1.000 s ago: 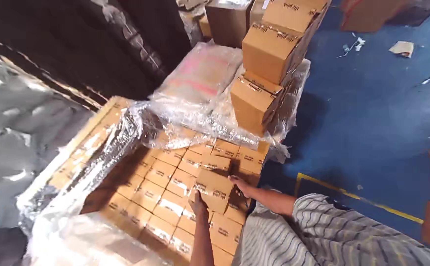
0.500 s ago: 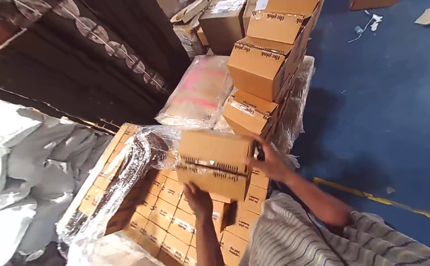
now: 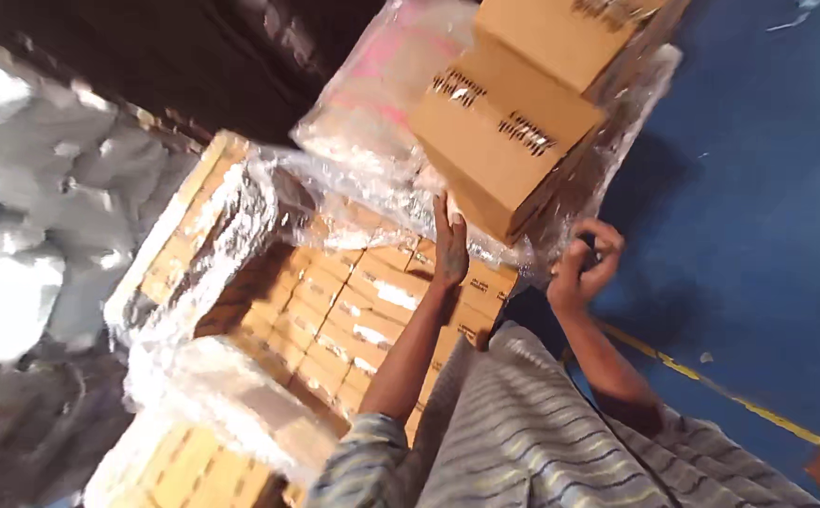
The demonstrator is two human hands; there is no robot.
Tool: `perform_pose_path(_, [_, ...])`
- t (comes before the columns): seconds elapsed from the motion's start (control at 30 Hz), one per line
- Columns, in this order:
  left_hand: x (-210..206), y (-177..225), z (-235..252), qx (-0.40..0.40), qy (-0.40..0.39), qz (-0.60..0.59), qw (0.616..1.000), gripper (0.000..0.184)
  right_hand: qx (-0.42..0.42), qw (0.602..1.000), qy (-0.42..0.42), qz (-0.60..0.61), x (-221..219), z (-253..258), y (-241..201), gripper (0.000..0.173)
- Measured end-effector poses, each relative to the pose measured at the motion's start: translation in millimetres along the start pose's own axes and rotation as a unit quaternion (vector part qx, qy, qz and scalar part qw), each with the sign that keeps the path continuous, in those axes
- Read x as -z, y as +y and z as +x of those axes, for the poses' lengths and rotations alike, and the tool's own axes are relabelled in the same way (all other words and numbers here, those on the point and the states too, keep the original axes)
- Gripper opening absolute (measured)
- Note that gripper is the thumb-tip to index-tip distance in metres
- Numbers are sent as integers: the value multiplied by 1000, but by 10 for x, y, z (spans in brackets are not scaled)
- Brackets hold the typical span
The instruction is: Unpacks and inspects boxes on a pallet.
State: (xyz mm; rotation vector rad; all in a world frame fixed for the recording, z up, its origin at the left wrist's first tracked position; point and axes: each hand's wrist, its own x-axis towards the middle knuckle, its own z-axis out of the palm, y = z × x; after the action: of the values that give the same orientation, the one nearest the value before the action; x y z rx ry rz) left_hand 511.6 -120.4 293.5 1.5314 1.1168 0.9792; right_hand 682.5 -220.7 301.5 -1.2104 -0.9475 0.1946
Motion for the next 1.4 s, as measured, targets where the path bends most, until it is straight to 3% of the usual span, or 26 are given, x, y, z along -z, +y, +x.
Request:
perform_pose_path(0.07, [289,-546,-351,42,57,50,996,61,44,991,-124,34,10,-405,-42,29])
perform_pose_path(0.13, [637,-1050,-787,151,119,122,974,61,-15,939,-344,5,-2,-818,-17,37])
perform_pose_path(0.2, [1042,-1556,-1143,251,173,209,929,65,-159,821,-543,-76,-124,-1196,210,41])
perform_pose_path(0.27, [1499,-2023,-1372,335,197,300,871,73,-274,702,-641,-146,-371,-1499,571,47])
perform_pose_path(0.33, [1883,-2315,-1598,413,184,342,824,86,-341,641,-666,-169,-591,-1797,812,49])
perform_pose_path(0.47, [2376,-2591,-1867,508,170,298,790,107,-400,572,-683,-215,-960,-2201,964,53])
perform_pose_path(0.67, [2502,-2788,-2222,451,135,306,828,122,-425,504,-703,-266,-1079,-2666,843,51])
perform_pose_path(0.8, [2438,-2633,-2375,393,111,304,861,112,-433,532,-683,-250,-1010,-2776,587,61])
perform_pose_path(0.97, [1910,-2425,-2912,242,202,335,888,89,-261,603,-716,-236,-1182,-2597,496,44])
perform_pose_path(1.03, [1738,-2375,-3074,215,243,317,891,88,-145,632,-725,-233,-1421,-2583,392,39])
perform_pose_path(1.13, [1633,-2565,-3119,188,309,327,873,84,65,627,-739,-238,-1897,-2653,225,36])
perform_pose_path(1.23, [1533,-2535,-3105,214,353,312,856,79,217,563,-755,-259,-2405,-2699,105,37])
perform_pose_path(1.4, [1520,-2585,-3086,236,405,250,847,82,308,437,-811,-237,-2898,-2833,180,22])
